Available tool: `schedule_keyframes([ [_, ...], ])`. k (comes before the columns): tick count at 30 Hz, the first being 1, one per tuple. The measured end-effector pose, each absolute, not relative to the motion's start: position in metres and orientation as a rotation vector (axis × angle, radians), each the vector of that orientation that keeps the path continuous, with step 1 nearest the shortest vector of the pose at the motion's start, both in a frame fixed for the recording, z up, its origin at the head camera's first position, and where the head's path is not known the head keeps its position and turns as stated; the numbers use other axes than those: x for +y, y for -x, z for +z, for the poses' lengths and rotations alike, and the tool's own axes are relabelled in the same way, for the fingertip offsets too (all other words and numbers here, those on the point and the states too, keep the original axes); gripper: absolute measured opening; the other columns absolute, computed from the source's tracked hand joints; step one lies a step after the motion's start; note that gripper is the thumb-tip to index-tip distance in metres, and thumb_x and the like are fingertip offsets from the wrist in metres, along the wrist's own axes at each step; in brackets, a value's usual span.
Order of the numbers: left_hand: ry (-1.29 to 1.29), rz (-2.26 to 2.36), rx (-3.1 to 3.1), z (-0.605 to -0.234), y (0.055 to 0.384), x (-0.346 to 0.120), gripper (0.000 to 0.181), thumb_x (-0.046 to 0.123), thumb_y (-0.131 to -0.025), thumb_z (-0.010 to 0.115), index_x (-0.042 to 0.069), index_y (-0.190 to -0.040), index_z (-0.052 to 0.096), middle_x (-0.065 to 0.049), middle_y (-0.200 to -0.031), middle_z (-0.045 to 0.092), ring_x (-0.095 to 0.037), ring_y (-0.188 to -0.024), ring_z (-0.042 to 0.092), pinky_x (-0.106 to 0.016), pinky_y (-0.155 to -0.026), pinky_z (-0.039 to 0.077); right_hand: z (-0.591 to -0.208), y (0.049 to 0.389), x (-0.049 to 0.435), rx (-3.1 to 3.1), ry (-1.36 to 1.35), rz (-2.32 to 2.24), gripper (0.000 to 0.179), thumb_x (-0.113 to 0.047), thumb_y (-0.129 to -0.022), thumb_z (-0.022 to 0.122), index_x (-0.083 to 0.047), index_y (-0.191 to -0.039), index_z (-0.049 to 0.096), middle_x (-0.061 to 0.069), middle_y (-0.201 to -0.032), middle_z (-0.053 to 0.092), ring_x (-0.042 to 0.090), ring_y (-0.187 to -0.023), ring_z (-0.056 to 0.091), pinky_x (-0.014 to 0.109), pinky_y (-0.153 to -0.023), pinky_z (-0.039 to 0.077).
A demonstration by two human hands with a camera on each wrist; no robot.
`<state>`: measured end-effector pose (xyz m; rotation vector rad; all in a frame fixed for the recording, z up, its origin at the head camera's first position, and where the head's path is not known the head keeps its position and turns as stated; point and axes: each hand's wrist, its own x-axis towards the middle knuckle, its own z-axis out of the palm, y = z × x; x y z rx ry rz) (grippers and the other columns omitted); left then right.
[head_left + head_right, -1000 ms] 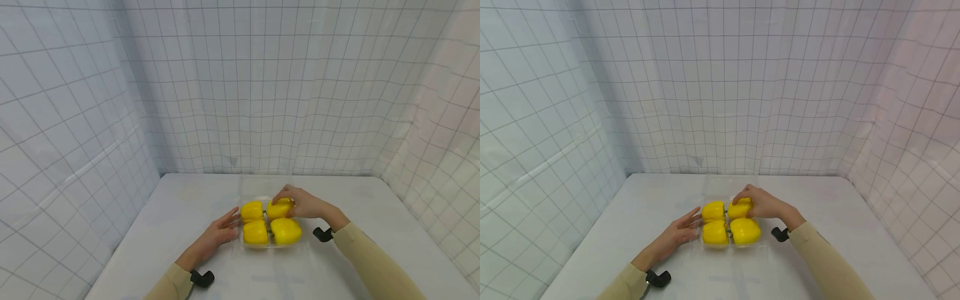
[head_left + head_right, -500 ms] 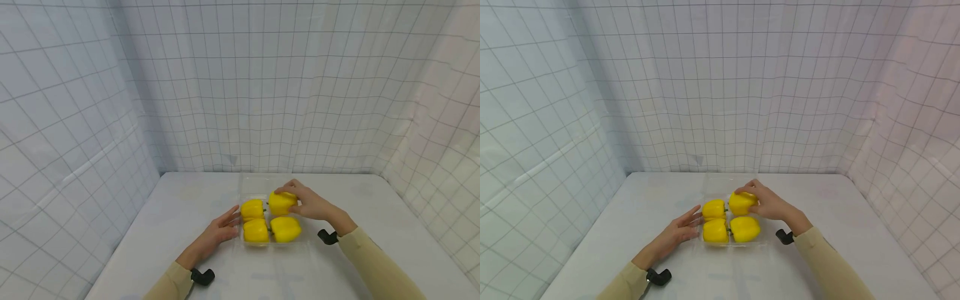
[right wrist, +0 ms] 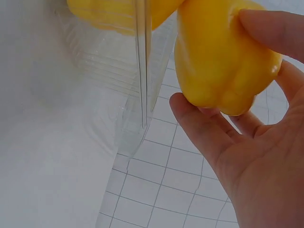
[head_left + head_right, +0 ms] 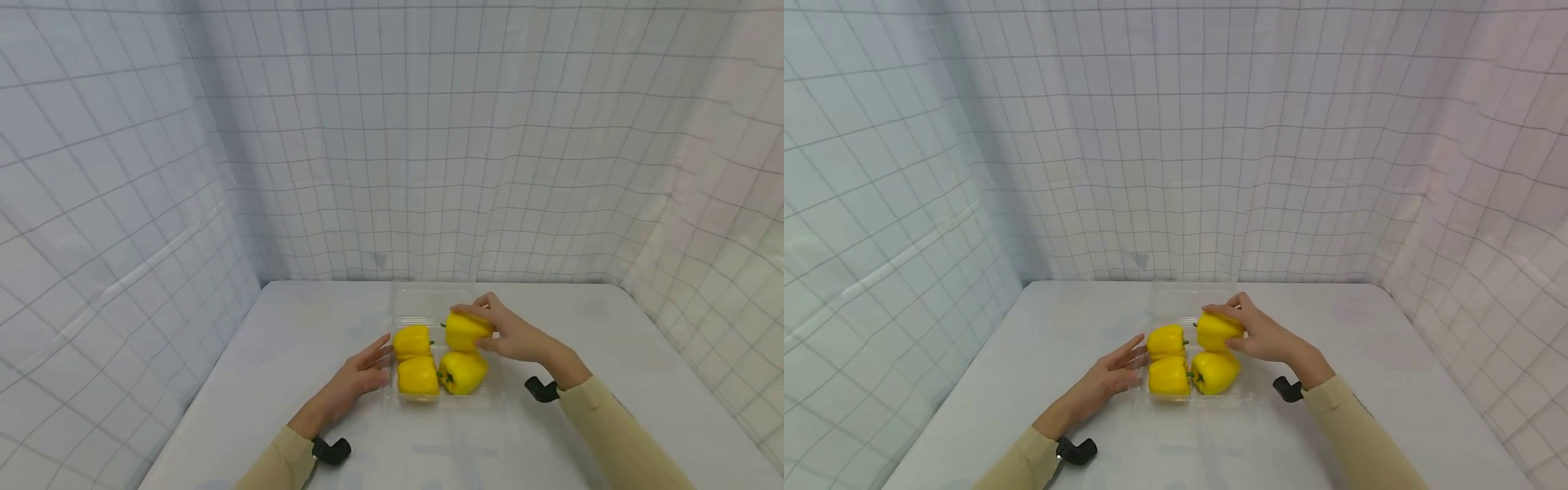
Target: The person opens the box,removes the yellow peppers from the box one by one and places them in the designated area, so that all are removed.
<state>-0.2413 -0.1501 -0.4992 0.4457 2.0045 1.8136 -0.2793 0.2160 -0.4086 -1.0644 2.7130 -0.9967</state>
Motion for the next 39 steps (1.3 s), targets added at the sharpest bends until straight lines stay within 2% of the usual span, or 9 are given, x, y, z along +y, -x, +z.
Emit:
schedule_keyframes([
  [7, -0.43, 1.808, 2.019, -0.499, 0.24, -0.151, 0.075, 0.026, -0.098, 0.065, 0.036, -0.161, 0.024, -0.003, -0.162, 0.031, -0.031, -0.148, 0.029, -0.054, -0.114, 0.033, -0.407, 0.279, 0.216, 2.749, 1.066, -0.93, 0.082, 0.003, -0.081, 0.07, -0.037, -0.149, 0.048, 0.002, -0.118, 0.038, 0.023, -0.105, 0.049, 0.042, -0.09, 0.046],
  [13, -0.449, 1.811, 2.018, -0.499, 0.241, -0.151, 0.075, 0.026, -0.098, 0.064, 0.036, -0.161, 0.023, -0.003, -0.162, 0.031, -0.031, -0.147, 0.03, -0.054, -0.114, 0.033, -0.403, 0.276, 0.215, 2.819, 1.052, -0.872, 0.082, 0.003, -0.076, 0.072, -0.038, -0.143, 0.052, 0.0, -0.122, 0.042, 0.024, -0.103, 0.053, 0.042, -0.084, 0.051],
  [20, -0.457, 1.801, 2.019, -0.501, 0.243, -0.153, 0.074, 0.028, -0.099, 0.064, 0.039, -0.16, 0.024, -0.002, -0.162, 0.03, -0.03, -0.148, 0.029, -0.054, -0.114, 0.032, -0.407, 0.273, 0.219, 2.883, 1.037, -0.89, 0.083, 0.002, -0.077, 0.077, -0.041, -0.141, 0.048, -0.004, -0.127, 0.046, 0.021, -0.108, 0.053, 0.047, -0.084, 0.056],
  [25, -0.466, 1.798, 2.013, -0.504, 0.243, -0.155, 0.073, 0.03, -0.099, 0.064, 0.04, -0.16, 0.024, -0.002, -0.163, 0.029, -0.029, -0.148, 0.03, -0.053, -0.115, 0.032, -0.404, 0.267, 0.222, 2.893, 1.068, -1.027, 0.081, 0.007, -0.079, 0.078, -0.032, -0.143, 0.048, -0.003, -0.133, 0.049, 0.022, -0.111, 0.052, 0.041, -0.085, 0.058],
  [29, -0.463, 1.797, 2.015, -0.504, 0.242, -0.154, 0.073, 0.03, -0.099, 0.063, 0.041, -0.159, 0.024, -0.002, -0.163, 0.029, -0.029, -0.148, 0.03, -0.054, -0.115, 0.032, -0.408, 0.266, 0.226, 2.902, 1.048, -1.116, 0.082, 0.008, -0.08, 0.077, -0.031, -0.145, 0.045, -0.004, -0.141, 0.047, 0.023, -0.116, 0.053, 0.037, -0.087, 0.058],
  [35, -0.468, 1.796, 2.014, -0.502, 0.241, -0.154, 0.072, 0.029, -0.1, 0.062, 0.041, -0.159, 0.024, -0.003, -0.163, 0.029, -0.029, -0.148, 0.029, -0.054, -0.115, 0.032, -0.417, 0.263, 0.235, 2.925, 1.007, -1.21, 0.083, 0.009, -0.081, 0.078, -0.03, -0.146, 0.043, -0.002, -0.147, 0.044, 0.031, -0.127, 0.052, 0.04, -0.089, 0.057],
  [39, -0.47, 1.794, 2.021, -0.502, 0.241, -0.155, 0.073, 0.03, -0.1, 0.062, 0.039, -0.16, 0.023, -0.003, -0.163, 0.028, -0.029, -0.148, 0.029, -0.054, -0.115, 0.031, -0.42, 0.262, 0.238, 2.966, 0.977, -1.246, 0.083, 0.009, -0.081, 0.079, -0.029, -0.145, 0.043, -0.001, -0.149, 0.044, 0.035, -0.129, 0.052, 0.04, -0.088, 0.057],
])
